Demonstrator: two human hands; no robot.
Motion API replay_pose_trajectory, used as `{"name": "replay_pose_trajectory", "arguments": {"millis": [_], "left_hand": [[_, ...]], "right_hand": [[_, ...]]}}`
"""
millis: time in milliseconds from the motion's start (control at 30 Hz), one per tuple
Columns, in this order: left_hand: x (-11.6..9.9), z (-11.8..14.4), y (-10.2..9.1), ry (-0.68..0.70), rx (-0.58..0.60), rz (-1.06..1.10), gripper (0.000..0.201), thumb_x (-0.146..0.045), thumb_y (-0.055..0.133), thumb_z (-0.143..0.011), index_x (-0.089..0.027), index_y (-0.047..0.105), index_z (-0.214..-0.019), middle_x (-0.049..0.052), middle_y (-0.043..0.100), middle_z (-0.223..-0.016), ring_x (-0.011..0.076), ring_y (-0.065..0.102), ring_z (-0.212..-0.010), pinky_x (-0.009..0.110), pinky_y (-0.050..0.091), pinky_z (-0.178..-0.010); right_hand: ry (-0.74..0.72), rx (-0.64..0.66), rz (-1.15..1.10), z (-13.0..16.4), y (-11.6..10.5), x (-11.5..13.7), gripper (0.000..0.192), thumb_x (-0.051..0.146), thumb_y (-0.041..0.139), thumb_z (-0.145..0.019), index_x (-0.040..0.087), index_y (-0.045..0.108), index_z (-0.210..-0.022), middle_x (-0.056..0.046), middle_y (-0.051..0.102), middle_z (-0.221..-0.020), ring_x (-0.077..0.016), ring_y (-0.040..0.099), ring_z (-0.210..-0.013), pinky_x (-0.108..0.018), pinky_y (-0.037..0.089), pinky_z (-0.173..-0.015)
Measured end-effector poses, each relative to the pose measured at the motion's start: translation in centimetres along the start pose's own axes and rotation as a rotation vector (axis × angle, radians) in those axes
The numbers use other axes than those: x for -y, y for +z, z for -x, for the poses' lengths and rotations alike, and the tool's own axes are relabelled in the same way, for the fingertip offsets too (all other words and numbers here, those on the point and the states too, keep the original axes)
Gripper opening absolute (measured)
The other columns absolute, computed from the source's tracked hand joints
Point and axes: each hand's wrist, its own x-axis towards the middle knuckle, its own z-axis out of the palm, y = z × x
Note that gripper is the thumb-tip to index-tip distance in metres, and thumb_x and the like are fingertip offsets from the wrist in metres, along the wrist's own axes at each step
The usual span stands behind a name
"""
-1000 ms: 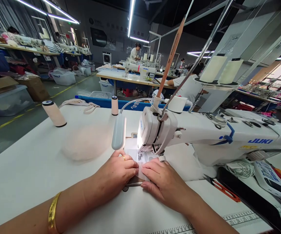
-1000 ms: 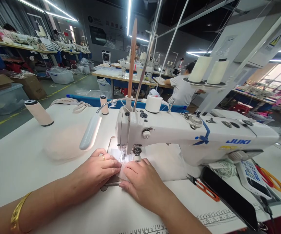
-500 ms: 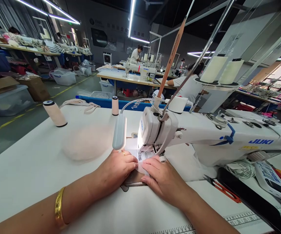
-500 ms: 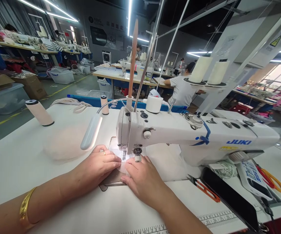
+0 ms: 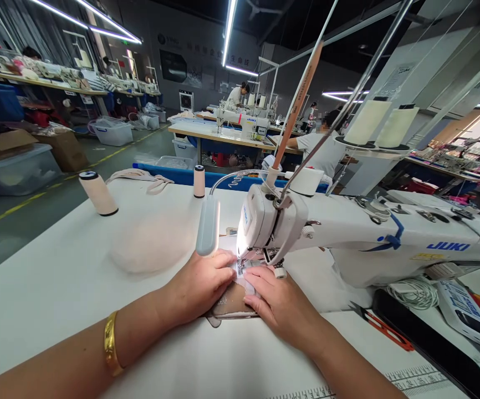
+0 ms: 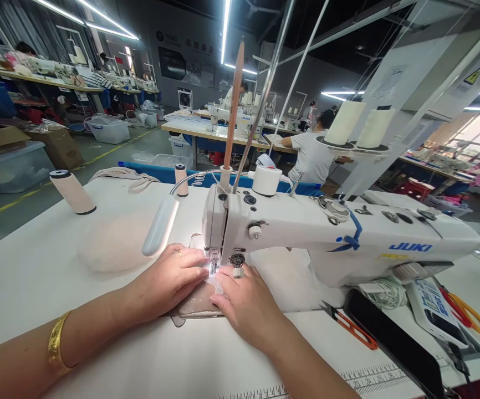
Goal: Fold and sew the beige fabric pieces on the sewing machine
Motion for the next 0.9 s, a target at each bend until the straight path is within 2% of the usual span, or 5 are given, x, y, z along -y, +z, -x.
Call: {"name": "replay_pose_trajectory", "arguments": {"millis": [133, 267, 500, 633, 900], "left_hand": [[-0.6, -0.3, -0.6, -0.136, 0.159, -0.098, 0.017, -0.017, 0.049, -0.098, -0.017, 0.066, -0.099, 0.007, 0.067, -0.096, 0.0240, 0.060, -0.086, 0.043, 0.044, -0.084], [-2.0, -0.3, -1.3, -0.195, 0.201, -0.186, 0.021, -0.025, 0.053, -0.092, -0.018, 0.060, -0.073, 0.008, 0.059, -0.083, 0.0255, 0.053, -0.077, 0.044, 0.040, -0.075], [-3.2, 0.7, -2.0, -0.184, 0.264, 0.159, 0.015, -0.022, 0.053, -0.093, -0.020, 0.059, -0.080, 0.002, 0.059, -0.081, 0.0184, 0.054, -0.070, 0.033, 0.037, -0.064], [-2.6, 1.2, -1.4, -0.155, 0.203, 0.052, 0.028, -0.014, 0.046, -0.097, -0.019, 0.054, -0.071, 0.001, 0.053, -0.072, 0.0162, 0.046, -0.061, 0.031, 0.029, -0.056], [-3.1, 1.3, -0.3, 0.028, 0.068, 0.113, 0.025, -0.010, 0.050, -0.100, -0.019, 0.067, -0.083, 0.004, 0.071, -0.087, 0.0201, 0.064, -0.080, 0.038, 0.047, -0.078]], "right_hand": [[-0.055, -0.070, -0.013, 0.2, 0.1, 0.0, 0.023, 0.019, 0.058, -0.103, 0.022, 0.063, -0.125, -0.011, 0.071, -0.123, -0.0322, 0.063, -0.113, -0.047, 0.056, -0.089], [-0.186, -0.129, -0.055, 0.5, -0.1, 0.6, 0.027, 0.018, 0.053, -0.104, 0.021, 0.057, -0.131, -0.013, 0.070, -0.127, -0.0309, 0.062, -0.116, -0.046, 0.056, -0.090], [-0.240, -0.070, -0.033, 0.8, -0.5, 1.4, 0.032, 0.004, 0.046, -0.094, 0.020, 0.058, -0.118, -0.007, 0.068, -0.103, -0.0237, 0.058, -0.093, -0.038, 0.050, -0.079], [-0.201, 0.001, 0.050, 1.1, -0.6, 0.9, 0.029, 0.000, 0.049, -0.087, 0.021, 0.061, -0.102, -0.005, 0.066, -0.095, -0.0228, 0.054, -0.089, -0.036, 0.045, -0.077], [-0.202, -0.005, 0.079, 1.4, -0.7, 0.9, 0.027, 0.001, 0.049, -0.092, 0.022, 0.063, -0.103, -0.005, 0.069, -0.097, -0.0235, 0.057, -0.092, -0.037, 0.043, -0.077]]}}
